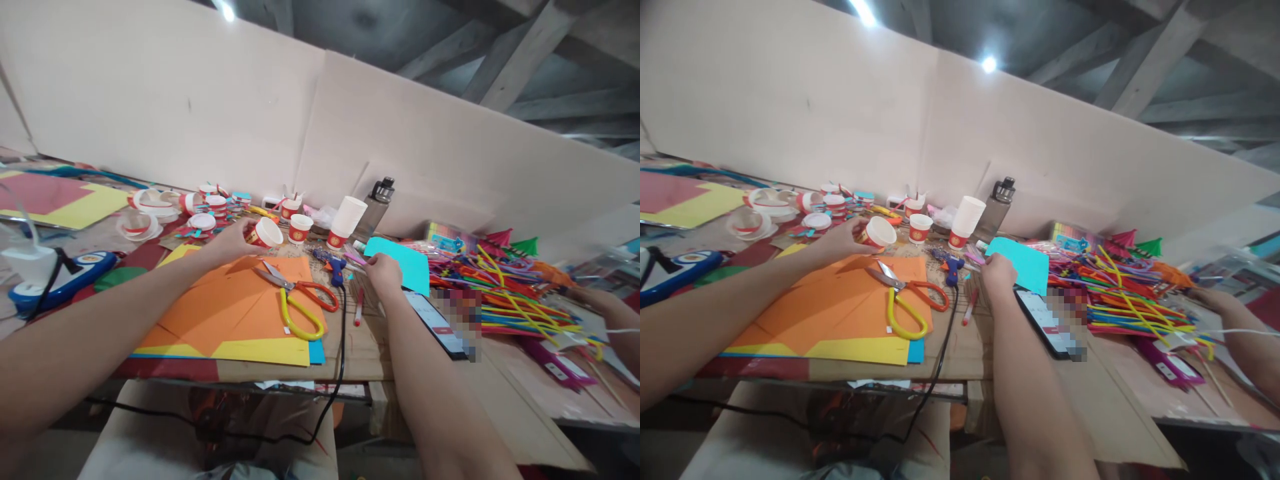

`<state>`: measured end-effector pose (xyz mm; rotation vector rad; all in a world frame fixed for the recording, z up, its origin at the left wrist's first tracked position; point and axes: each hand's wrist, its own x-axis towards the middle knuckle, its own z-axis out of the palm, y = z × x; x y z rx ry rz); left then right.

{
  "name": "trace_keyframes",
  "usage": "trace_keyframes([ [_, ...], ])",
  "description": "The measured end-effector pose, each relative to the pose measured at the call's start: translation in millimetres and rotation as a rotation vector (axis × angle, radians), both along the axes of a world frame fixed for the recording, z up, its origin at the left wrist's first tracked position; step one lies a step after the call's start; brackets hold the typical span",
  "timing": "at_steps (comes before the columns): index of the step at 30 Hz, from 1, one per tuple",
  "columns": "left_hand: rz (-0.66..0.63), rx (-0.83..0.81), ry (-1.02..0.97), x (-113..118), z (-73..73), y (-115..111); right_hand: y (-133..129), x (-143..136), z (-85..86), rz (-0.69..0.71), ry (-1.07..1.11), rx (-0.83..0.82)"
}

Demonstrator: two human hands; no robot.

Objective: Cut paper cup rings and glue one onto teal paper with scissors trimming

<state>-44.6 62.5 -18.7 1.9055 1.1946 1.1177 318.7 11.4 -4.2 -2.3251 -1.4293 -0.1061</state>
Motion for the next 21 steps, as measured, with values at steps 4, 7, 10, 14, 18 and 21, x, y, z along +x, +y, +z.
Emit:
trace_keyframes([
  [4, -0.169, -0.102, -0.183, 4, 3.0, -7, 0, 0, -0.3, -0.009, -0.039, -0.042],
  [7, -0.241, -0.198, -0.254, 7, 7.0, -15, 0, -4, 3.2, 0.014, -0.039, -0.031],
  [10, -0.263, -0.302, -0.367, 9, 8.4, -19, -1, -14, 10.4, 0.09, -0.044, 0.055],
  [14, -0.351, -0.413, -0.6, 11, 10.8, -21, -16, -47, 23.9, 0.308, -0.013, 0.163],
  [18, -0.313, -0.535, -0.765, 12, 15.4, -23, -52, -95, 30.9, 0.775, 0.111, -0.003],
  [21, -0.224, -0.593, -0.867, 12, 17.3, -23, -78, -120, 27.9, 0.901, -0.029, -0.247],
])
